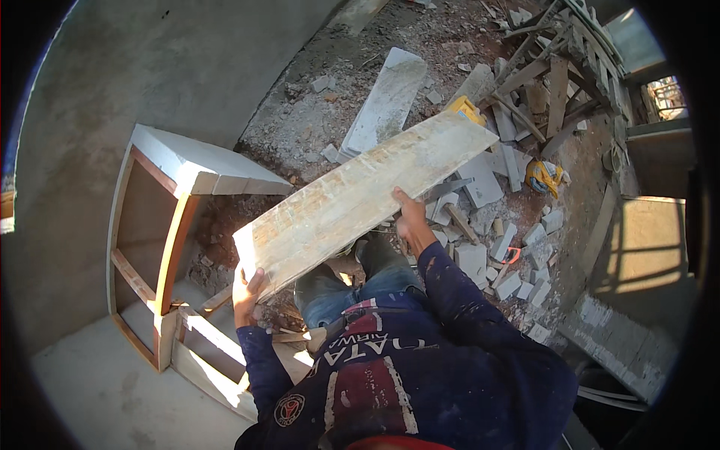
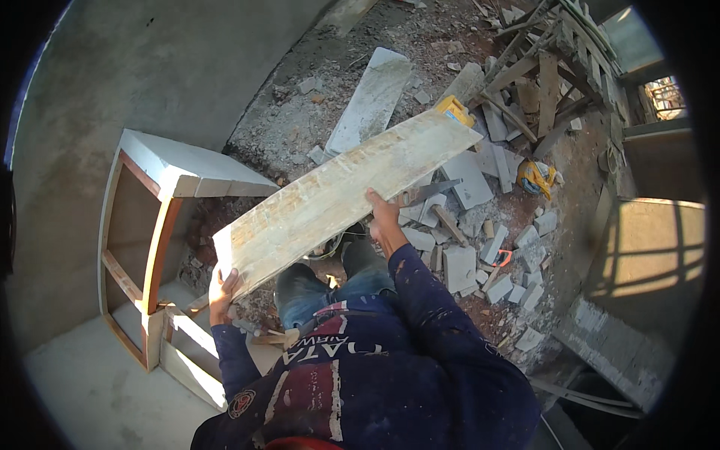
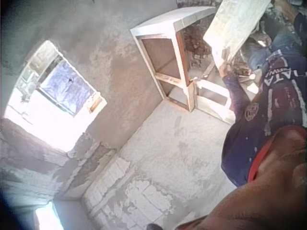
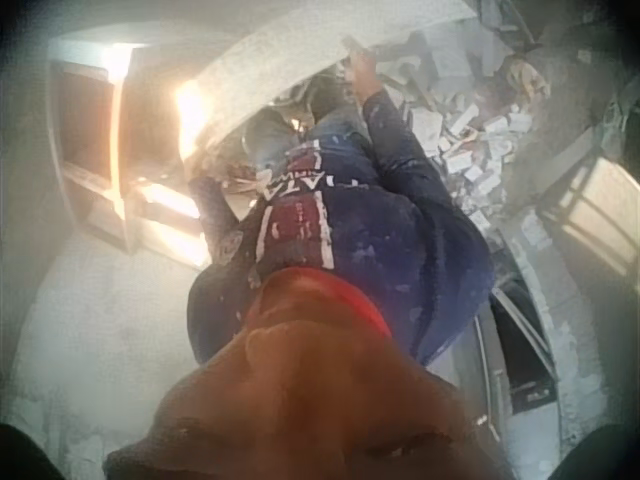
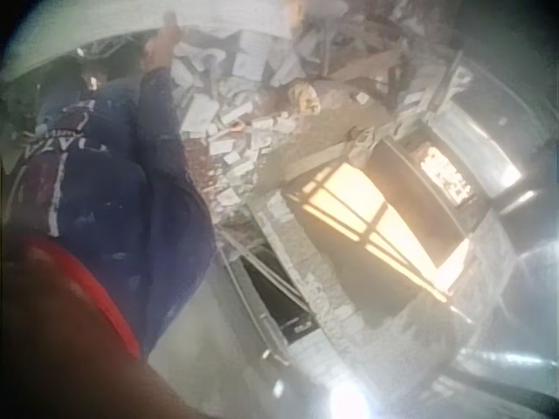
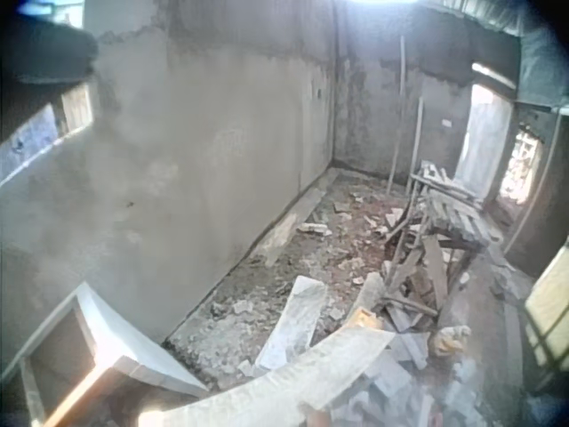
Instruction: Measuring, cutting, and preparing a large tile for wall installation in a construction site.
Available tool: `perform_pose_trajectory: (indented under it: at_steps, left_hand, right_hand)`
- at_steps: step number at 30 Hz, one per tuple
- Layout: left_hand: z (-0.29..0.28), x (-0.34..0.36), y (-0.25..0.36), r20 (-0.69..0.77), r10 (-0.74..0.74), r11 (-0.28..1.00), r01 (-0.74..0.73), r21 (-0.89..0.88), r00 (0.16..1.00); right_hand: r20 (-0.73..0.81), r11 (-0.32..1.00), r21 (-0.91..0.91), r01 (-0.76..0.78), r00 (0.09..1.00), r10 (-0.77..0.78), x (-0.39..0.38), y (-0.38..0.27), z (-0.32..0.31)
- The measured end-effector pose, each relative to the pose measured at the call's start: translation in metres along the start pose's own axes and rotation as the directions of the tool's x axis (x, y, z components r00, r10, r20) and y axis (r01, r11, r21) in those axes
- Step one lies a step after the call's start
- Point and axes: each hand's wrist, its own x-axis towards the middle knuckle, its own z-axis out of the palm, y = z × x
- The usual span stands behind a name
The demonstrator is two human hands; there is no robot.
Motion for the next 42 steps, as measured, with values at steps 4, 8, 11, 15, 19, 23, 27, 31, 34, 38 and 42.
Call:
perform_pose_trajectory:
  at_steps: [4, 8, 11, 15, 19, 23, 27, 31, 34, 38, 42]
  left_hand:
    - [0.043, 0.028, 0.070, 0.322, 0.079, 0.997, -0.072, -0.034, 0.944]
    - [0.096, 0.085, 0.125, 0.334, 0.140, 0.988, -0.106, -0.116, 0.932]
    - [0.127, 0.152, 0.153, 0.255, 0.169, 0.980, -0.136, -0.143, 0.952]
    - [0.164, 0.247, 0.166, 0.162, 0.188, 0.963, -0.149, -0.224, 0.969]
    - [0.187, 0.351, 0.162, 0.016, 0.177, 0.952, -0.167, -0.258, 0.984]
    - [0.161, 0.461, 0.151, 0.050, 0.043, 0.976, -0.031, -0.216, 0.998]
    - [0.173, 0.567, 0.120, 0.051, -0.057, 0.985, 0.064, -0.161, 0.997]
    - [0.128, 0.623, 0.084, 0.105, -0.189, 0.968, 0.203, -0.145, 0.976]
    - [0.085, 0.624, 0.051, -0.040, -0.159, 0.830, 0.155, 0.536, 0.987]
    - [0.119, 0.545, -0.019, 0.350, -0.041, 0.341, -0.316, 0.885, 0.936]
    - [0.193, 0.440, -0.045, 0.484, -0.299, 0.448, -0.327, 0.832, 0.822]
  right_hand:
    - [-0.067, 0.988, 0.155, -0.014, 0.997, 0.024, 0.008, -0.063, 0.058]
    - [0.019, 0.969, 0.244, 0.043, 0.999, -0.049, 0.073, -0.090, 0.081]
    - [-0.031, 0.930, 0.366, 0.027, 0.999, -0.017, 0.114, -0.109, 0.102]
    - [-0.120, 0.919, 0.390, -0.053, 0.987, 0.107, 0.155, -0.112, 0.125]
    - [-0.121, 0.871, 0.489, -0.054, 0.984, 0.128, 0.213, -0.064, 0.138]
    - [-0.123, 0.803, 0.583, -0.124, 0.963, 0.238, 0.231, 0.000, 0.177]
    - [-0.214, 0.821, 0.561, -0.105, 0.940, 0.266, 0.273, 0.023, 0.175]
    - [-0.238, 0.855, 0.513, -0.076, 0.944, 0.226, 0.287, 0.074, 0.186]
    - [-0.232, 0.863, 0.505, -0.006, 0.962, 0.143, 0.278, 0.059, 0.189]
    - [-0.333, 0.820, 0.480, 0.312, 0.929, -0.159, 0.292, -0.009, 0.159]
    - [-0.422, 0.809, -0.455, 0.372, 0.710, -0.564, 0.306, -0.093, 0.121]
